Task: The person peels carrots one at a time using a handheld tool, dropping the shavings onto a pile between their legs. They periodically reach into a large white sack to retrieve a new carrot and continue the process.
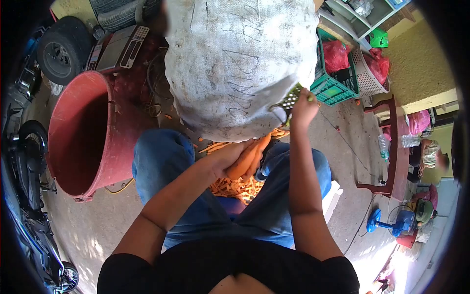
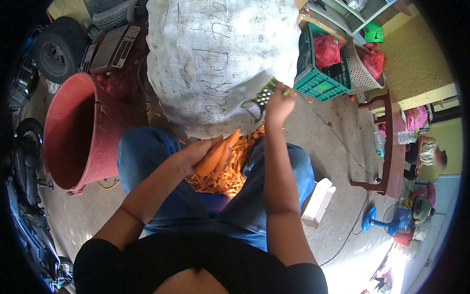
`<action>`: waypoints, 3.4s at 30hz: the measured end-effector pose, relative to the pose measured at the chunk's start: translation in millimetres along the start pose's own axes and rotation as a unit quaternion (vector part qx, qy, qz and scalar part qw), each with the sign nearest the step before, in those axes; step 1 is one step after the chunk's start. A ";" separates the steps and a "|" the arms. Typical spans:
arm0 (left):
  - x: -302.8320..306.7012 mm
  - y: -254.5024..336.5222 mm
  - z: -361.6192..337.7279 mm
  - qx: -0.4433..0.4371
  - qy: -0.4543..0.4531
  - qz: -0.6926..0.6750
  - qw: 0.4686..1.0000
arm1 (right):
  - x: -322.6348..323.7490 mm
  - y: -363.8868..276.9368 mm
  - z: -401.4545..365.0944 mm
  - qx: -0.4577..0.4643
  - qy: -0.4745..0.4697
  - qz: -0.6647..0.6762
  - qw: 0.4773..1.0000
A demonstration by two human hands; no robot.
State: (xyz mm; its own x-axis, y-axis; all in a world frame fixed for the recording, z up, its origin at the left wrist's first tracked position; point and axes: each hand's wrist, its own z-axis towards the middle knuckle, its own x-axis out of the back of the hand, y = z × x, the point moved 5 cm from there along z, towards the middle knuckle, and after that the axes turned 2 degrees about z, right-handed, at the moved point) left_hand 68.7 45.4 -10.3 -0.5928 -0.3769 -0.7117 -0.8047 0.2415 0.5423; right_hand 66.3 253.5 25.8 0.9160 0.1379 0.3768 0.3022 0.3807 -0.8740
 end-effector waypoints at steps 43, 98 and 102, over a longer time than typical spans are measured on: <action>16.9 2.7 11.5 -0.034 0.043 -0.030 0.998 | 7.5 -40.4 -28.3 0.072 -0.046 0.016 0.996; 25.7 54.9 -17.4 -0.316 0.279 0.533 0.734 | -8.7 -30.3 -90.6 0.201 -0.455 -0.090 0.863; 20.2 58.5 -21.4 -0.330 0.293 0.536 0.719 | -12.8 -30.5 -94.9 0.204 -0.464 -0.102 0.856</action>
State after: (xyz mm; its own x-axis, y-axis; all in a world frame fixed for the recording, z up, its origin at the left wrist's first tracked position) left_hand 10.3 32.8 16.6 -0.5894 -0.6495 0.4804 0.4111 0.2707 0.8705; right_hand 70.3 153.4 18.5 0.1948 0.6254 0.7556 0.1401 0.7448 -0.6525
